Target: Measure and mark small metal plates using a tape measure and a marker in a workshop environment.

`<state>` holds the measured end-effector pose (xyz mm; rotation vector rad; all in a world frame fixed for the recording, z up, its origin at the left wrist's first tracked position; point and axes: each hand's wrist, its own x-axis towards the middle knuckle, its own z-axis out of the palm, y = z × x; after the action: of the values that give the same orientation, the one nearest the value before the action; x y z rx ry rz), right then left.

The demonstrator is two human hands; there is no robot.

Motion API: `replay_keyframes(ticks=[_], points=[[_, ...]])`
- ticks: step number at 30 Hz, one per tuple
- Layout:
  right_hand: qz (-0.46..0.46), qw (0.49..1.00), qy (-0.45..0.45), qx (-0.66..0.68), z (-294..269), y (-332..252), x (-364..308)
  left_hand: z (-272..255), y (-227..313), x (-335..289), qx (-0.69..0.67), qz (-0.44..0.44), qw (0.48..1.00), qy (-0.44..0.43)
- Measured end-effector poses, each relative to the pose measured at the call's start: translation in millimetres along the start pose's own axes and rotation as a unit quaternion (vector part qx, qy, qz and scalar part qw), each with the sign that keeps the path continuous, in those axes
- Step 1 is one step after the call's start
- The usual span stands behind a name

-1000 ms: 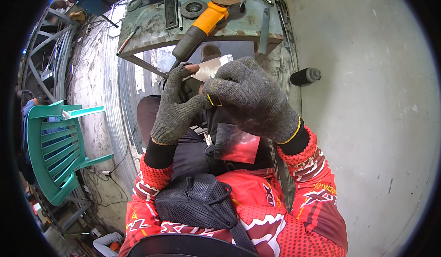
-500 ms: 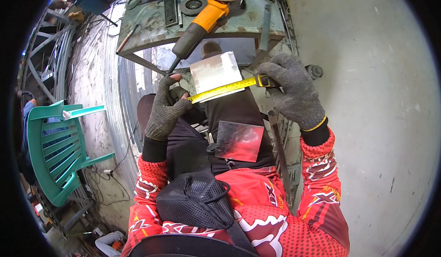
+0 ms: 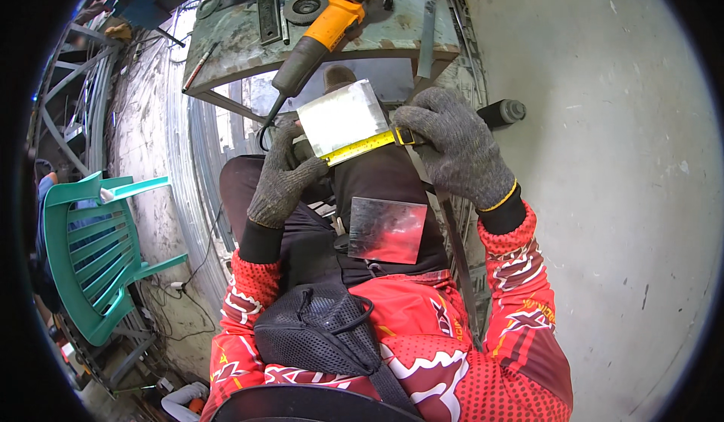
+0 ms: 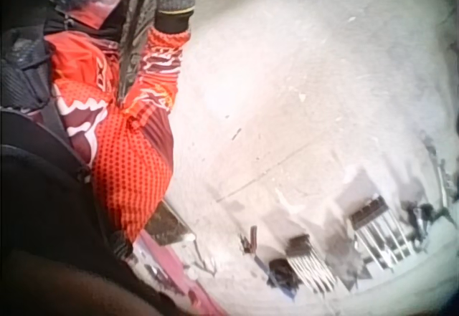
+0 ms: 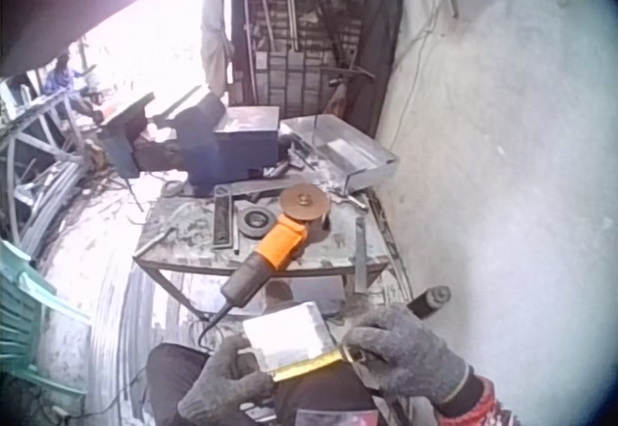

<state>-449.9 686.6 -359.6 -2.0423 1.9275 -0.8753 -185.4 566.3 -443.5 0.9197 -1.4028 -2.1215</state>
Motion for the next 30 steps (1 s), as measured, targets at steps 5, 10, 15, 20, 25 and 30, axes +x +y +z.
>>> replay_keyframes(ticks=[5, 10, 15, 20, 25, 30], points=[[-0.013, 1.0, -0.008, -0.017, -4, 3, 3, 3, -1, 1, -0.009, 0.019, 1.0, -0.001], [0.003, 1.0, -0.008, -0.001, 1, 4, -1, 1, -1, 0, -0.021, 0.001, 1.0, 0.001], [0.02, 0.999, -0.018, 0.029, 1, 3, -2, -1, 0, 0, -0.025, 0.005, 1.0, -0.005], [0.036, 0.997, -0.048, 0.039, 3, 0, -3, -5, 2, -2, 0.012, 0.027, 1.0, 0.001], [-0.007, 1.0, -0.021, 0.018, 10, 0, 1, -10, 2, -4, -0.004, 0.042, 0.999, 0.022], [-0.004, 0.999, -0.037, 0.01, 7, -3, 1, -14, 0, -5, -0.008, 0.024, 1.0, 0.012]])
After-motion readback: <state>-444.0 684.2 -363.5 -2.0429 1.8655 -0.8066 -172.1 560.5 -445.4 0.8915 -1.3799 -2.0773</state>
